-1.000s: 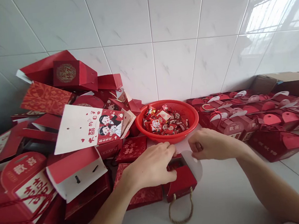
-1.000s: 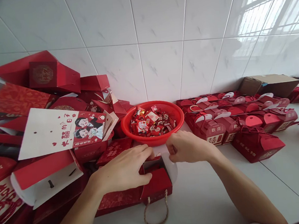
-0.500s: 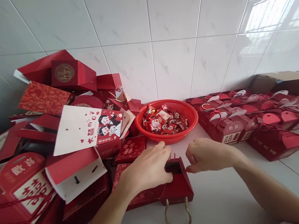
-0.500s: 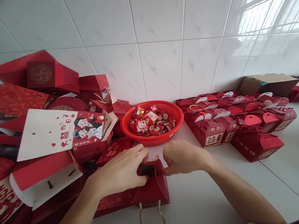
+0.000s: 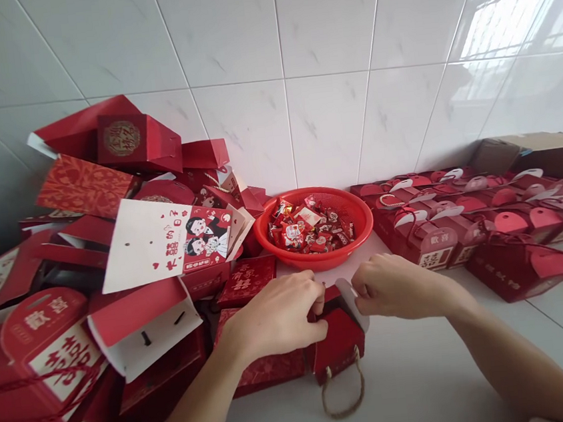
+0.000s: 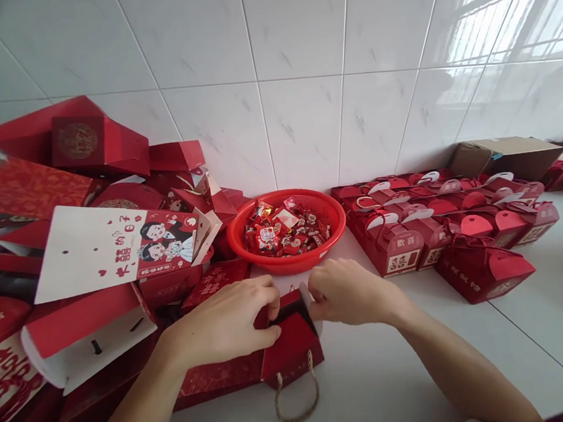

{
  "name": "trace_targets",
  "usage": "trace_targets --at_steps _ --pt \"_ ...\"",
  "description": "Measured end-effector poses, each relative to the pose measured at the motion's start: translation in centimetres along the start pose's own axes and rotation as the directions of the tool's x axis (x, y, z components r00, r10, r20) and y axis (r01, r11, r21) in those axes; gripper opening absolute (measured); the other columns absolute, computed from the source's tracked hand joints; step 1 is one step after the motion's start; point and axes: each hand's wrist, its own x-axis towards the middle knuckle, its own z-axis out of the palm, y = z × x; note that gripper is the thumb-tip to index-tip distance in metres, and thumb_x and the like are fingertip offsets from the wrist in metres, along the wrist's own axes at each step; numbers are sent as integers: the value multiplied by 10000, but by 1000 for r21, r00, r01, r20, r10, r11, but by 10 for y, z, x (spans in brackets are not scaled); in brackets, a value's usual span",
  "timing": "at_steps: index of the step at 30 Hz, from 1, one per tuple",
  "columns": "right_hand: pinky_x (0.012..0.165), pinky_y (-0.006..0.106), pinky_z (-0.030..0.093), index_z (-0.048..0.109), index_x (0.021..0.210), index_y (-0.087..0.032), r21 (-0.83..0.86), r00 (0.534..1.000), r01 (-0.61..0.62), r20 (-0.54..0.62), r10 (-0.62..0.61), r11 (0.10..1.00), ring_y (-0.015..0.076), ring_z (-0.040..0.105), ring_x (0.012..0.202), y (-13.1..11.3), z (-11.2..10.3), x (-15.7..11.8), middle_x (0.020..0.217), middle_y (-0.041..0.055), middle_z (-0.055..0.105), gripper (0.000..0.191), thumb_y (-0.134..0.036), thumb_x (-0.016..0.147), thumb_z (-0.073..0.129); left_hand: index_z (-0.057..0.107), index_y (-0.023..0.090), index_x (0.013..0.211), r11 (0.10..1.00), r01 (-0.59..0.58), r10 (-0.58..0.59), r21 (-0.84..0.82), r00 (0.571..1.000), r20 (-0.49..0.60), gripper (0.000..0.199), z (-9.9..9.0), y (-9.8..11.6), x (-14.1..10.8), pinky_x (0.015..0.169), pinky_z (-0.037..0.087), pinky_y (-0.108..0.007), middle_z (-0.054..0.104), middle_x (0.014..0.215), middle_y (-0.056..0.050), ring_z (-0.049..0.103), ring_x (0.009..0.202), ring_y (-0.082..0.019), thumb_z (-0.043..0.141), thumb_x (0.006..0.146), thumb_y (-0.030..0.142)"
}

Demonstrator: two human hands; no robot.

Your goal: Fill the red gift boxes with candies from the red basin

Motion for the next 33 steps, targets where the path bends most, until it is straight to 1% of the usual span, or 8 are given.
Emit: trace_targets --at_steps 4,8,13,17,23,26,29,33 --pt "523 289 197 313 569 -186 5 993 -99 -63 99 995 101 273 521 13 -1 9 541 -36 388 307 -171 777 538 606 207 781 999 -27 26 -36 998 -53 147 3 1 6 661 401 -294 575 917 -13 606 797 -183 612 829 346" --pt "533 284 203 324 594 -190 18 991 -105 -86 106 994 103 282 541 19 2 13 587 -38 423 280 -175 790 523 653 204 841 997 -62 60 -44 996 -61 135 6 2 11 693 423 -307 585 931 -27 615 828 -196 584 861 318" --pt "534 293 189 309 570 -187 14 988 -117 -101 117 993 105 261 526 21 4 16 547 -37 403 299 -187 782 521 706 212 833 988 -108 107 -114 994 -17 159 4 1 7 763 464 -309 616 1023 -41 648 869 -195 581 881 298" --pt "543 295 182 302 575 -185 11 987 -117 -113 117 993 102 263 530 23 6 18 558 -33 402 303 -199 782 523 728 213 738 982 -94 99 -162 995 20 248 -1 2 -2 844 480 -316 652 1097 -62 675 982 -242 618 883 381" --pt "537 287 192 315 573 -184 13 985 -117 -130 118 993 98 284 543 26 5 18 600 -23 439 299 -178 769 542 784 250 790 940 -197 247 -279 956 158 146 -4 1 -4 879 483 -293 660 1213 -34 651 1111 -251 700 843 357" --pt "528 264 238 385 585 -185 127 993 -5 -114 20 992 94 338 539 24 2 17 589 -29 477 294 -202 825 554 789 262 907 954 -206 241 -216 959 151 130 2 -2 2 920 464 -330 659 1180 -44 645 1093 -250 678 861 311" --pt "562 234 326 581 703 -177 280 984 177 -27 -176 944 100 480 597 19 0 15 671 -21 604 145 -208 837 626 749 247 942 972 -178 199 -152 971 133 132 6 -4 7 875 468 -340 663 1118 -46 653 1027 -246 647 860 252" --pt "574 228 366 715 848 -168 304 963 211 99 -251 929 110 562 617 15 0 16 699 -5 670 61 -203 853 665 641 207 1000 997 -29 32 -73 998 51 238 8 -5 10 801 481 -337 624 1100 -62 633 1018 -266 711 798 312"
